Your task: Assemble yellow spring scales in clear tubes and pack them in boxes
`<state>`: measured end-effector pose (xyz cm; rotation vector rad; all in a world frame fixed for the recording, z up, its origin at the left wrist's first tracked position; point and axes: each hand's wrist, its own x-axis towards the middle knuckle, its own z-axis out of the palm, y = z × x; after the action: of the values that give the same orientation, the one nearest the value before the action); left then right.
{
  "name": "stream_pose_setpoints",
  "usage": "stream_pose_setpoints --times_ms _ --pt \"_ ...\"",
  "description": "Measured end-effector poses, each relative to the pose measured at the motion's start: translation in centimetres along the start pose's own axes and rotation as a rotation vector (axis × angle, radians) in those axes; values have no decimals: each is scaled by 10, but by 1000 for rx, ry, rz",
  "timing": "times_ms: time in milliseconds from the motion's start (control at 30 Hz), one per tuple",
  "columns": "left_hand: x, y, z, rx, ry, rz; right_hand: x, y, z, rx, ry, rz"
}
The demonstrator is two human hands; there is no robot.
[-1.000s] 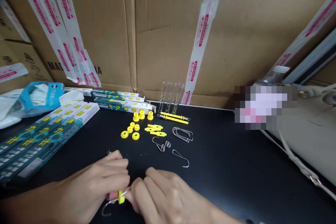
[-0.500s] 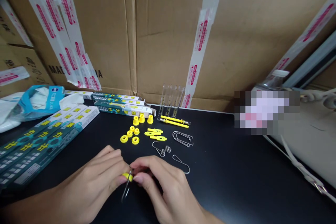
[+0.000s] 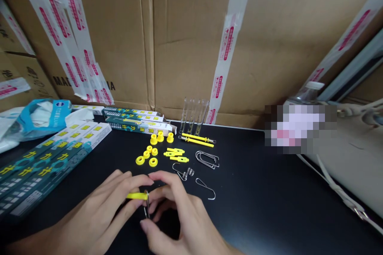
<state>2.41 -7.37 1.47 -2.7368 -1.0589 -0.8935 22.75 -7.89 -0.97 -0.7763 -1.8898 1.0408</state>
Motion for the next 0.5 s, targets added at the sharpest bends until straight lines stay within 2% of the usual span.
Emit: stream_pose_setpoints --times_ms 300,500 --pt "5 -6 0 46 -65 -10 4 -4 -4 291 19 284" --pt "4 -6 0 130 -42 87 7 3 -5 224 46 343"
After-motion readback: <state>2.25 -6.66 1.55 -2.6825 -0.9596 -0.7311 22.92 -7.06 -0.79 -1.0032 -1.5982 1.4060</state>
